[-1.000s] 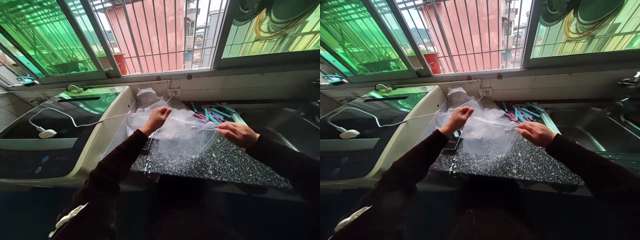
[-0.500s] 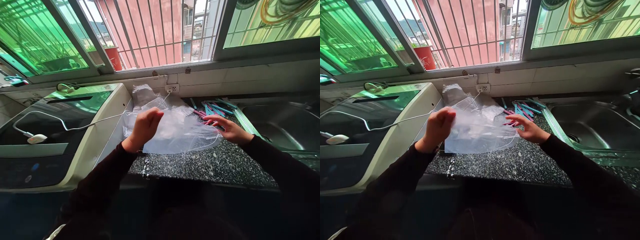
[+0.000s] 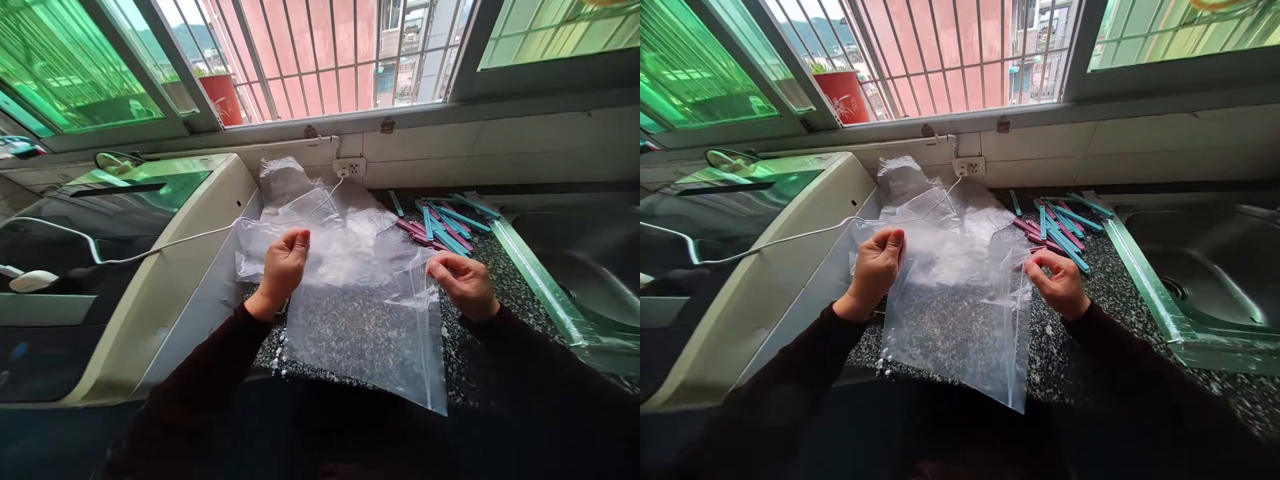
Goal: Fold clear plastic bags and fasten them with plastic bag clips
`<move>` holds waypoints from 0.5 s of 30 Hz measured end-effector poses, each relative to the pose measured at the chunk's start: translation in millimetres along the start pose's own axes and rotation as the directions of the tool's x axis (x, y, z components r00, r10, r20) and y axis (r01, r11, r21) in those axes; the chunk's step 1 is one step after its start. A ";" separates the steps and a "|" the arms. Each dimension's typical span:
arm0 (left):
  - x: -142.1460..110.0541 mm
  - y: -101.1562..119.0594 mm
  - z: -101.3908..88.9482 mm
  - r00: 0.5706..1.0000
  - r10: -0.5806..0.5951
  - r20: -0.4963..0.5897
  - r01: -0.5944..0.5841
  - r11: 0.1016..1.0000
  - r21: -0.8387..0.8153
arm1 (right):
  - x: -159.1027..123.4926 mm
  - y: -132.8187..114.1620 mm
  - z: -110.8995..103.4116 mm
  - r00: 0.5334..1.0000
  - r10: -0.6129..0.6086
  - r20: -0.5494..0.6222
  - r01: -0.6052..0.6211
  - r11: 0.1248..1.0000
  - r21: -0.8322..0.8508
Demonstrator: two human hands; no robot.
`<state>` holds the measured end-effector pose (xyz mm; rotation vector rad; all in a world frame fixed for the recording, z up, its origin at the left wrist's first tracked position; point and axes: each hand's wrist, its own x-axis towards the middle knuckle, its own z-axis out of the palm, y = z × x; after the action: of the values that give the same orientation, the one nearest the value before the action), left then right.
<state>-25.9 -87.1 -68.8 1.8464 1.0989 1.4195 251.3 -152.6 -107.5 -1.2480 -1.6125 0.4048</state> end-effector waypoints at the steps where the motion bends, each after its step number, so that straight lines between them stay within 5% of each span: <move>1: -1.8 -5.5 4.6 0.999 -0.031 0.011 0.031 0.999 -0.011 | 0.1 8.2 4.0 1.000 0.022 -0.007 -0.022 1.000 0.022; 7: 1.1 -31.8 23.9 0.982 -0.156 0.104 0.158 0.988 -0.004 | 8.5 51.6 19.8 1.000 -0.028 0.010 0.026 0.988 0.154; 11: 18.6 -26.8 30.8 0.974 -0.131 0.183 0.122 0.991 0.058 | 11.7 63.5 13.9 0.971 -0.211 0.113 0.207 0.977 0.047; 15: 35.1 -2.3 41.5 0.953 -0.102 0.286 0.080 0.993 0.086 | 14.6 64.7 10.0 0.920 -0.334 0.207 0.379 0.893 -0.243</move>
<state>16.9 -53.7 -64.9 1.9533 1.0823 1.0275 277.3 -110.6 -152.9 -1.1070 -2.0472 0.0435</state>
